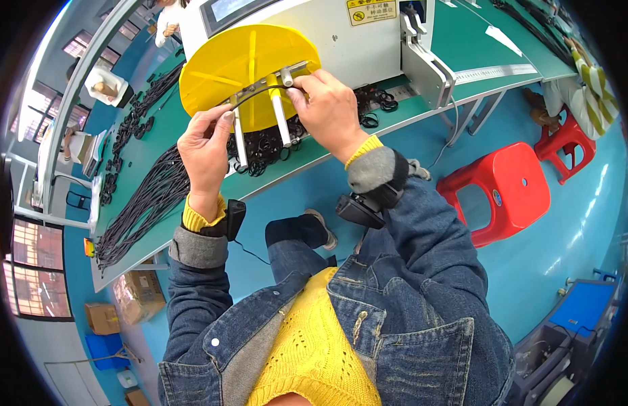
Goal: Winding black cables onto a manual winding machine at a production workbench.
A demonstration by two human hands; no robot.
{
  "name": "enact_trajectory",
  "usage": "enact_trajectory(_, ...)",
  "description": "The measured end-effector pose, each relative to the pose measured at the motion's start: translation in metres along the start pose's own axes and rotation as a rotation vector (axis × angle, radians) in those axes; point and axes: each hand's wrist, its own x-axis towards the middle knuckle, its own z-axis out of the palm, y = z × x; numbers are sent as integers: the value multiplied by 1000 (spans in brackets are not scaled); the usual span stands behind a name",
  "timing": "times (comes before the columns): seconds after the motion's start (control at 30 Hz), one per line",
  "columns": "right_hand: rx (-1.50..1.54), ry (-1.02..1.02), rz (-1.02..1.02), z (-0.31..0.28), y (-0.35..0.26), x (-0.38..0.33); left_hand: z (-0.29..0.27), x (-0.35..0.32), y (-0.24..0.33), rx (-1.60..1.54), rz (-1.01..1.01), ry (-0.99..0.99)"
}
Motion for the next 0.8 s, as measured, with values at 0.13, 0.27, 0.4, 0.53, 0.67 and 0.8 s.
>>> enact_trajectory(0.13,19,29,35,7,4,5,1,1,-6,-69,-100,-17)
enact_trajectory(0.27,101,-4,156,-5,2,-8,0,-2,-9,-95,-120,0)
enact_trajectory(0.4,102,-136,231,-31,10,-37,1,-5,-14,-98,-103,40)
enact_trajectory(0.53,67,-234,245,-51,20,-70,2,-11,-17,-105,-111,75)
enact_trajectory(0.67,113,-348,399,-60,20,-96,-2,-13,-14,2,-89,77)
enact_trajectory(0.8,153,-407,465,-65,17,-107,-11,-11,-6,197,158,124)
